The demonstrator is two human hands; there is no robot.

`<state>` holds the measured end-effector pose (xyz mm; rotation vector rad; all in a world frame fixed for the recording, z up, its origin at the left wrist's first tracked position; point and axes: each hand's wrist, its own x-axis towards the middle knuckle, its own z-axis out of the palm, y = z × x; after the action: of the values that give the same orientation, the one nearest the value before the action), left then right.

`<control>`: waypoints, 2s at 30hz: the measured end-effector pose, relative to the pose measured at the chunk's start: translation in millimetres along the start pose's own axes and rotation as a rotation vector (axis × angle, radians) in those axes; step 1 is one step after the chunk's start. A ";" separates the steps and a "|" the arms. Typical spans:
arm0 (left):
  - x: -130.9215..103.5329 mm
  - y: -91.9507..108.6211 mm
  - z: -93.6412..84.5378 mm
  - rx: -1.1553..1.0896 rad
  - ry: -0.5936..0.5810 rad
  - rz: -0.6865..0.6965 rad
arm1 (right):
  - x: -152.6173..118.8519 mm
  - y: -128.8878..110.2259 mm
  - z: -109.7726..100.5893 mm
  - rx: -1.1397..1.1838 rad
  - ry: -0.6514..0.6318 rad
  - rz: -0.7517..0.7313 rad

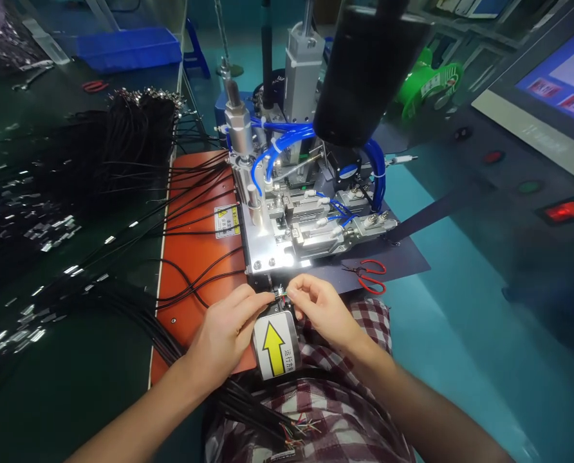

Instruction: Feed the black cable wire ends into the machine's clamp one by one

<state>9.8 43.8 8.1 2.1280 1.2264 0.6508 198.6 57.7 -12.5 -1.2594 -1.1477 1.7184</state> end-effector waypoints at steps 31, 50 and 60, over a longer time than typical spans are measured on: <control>5.9 -8.0 4.4 0.222 -0.007 0.136 | 8.2 2.1 -5.6 -0.137 0.027 0.033; 7.5 -5.8 5.2 0.280 -0.017 0.152 | 4.4 10.1 -5.7 -0.295 0.067 -0.097; 7.0 -5.2 6.2 0.325 -0.037 0.148 | 5.7 10.0 -2.3 -0.200 0.091 -0.019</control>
<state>14.0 50.5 1.0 2.5065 1.2306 0.4967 198.9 59.8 -24.0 -1.4269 -1.2984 1.5452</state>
